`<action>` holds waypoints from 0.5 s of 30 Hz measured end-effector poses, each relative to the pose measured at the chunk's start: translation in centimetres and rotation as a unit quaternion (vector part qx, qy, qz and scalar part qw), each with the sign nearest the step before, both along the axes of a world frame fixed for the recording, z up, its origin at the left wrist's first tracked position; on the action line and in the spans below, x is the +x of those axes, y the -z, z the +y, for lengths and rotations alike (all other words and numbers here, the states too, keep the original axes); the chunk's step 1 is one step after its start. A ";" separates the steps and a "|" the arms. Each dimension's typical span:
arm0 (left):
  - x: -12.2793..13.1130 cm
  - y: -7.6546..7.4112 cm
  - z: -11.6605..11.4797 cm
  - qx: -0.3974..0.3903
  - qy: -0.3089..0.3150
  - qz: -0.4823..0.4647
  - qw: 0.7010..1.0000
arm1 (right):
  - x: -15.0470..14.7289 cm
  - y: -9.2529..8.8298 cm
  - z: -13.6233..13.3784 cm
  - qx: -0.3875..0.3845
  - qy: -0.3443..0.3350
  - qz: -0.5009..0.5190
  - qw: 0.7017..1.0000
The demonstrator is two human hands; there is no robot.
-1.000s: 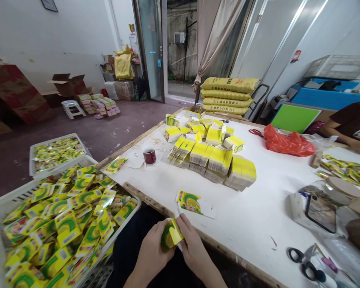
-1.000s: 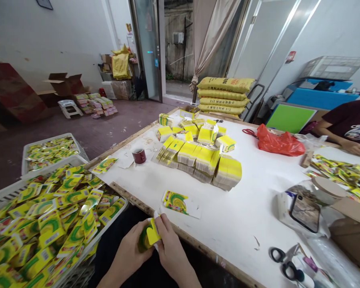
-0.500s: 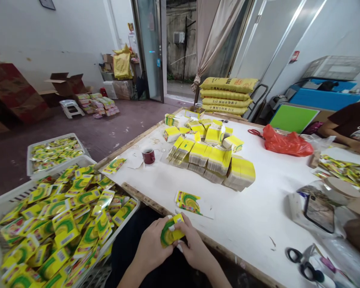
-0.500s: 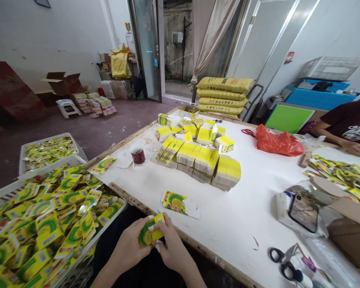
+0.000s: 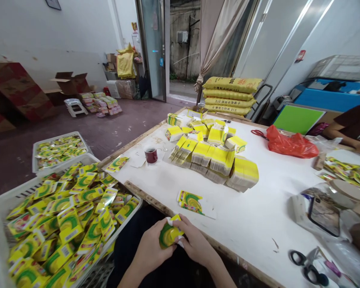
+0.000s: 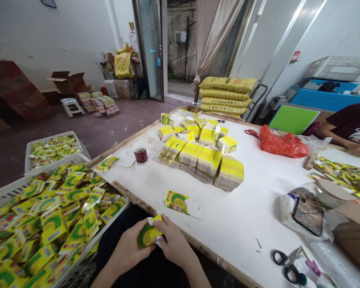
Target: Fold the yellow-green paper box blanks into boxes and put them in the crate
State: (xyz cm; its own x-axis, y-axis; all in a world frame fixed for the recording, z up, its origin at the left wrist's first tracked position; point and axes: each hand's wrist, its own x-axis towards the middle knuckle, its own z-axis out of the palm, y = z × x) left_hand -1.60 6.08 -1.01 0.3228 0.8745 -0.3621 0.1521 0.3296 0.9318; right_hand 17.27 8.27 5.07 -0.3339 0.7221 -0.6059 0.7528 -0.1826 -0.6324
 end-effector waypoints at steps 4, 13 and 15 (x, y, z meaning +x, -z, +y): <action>0.3 0.0 0.0 0.003 0.005 0.025 1.000 | 0.3 0.9 -0.8 -0.005 0.039 -0.001 0.999; 0.5 1.4 -0.5 -0.095 -0.119 -0.114 0.982 | 0.2 2.6 -1.0 0.052 0.119 0.010 0.992; -0.9 2.5 -0.1 -0.139 -0.298 -0.187 0.925 | 1.1 2.6 0.3 0.085 0.114 -0.067 0.988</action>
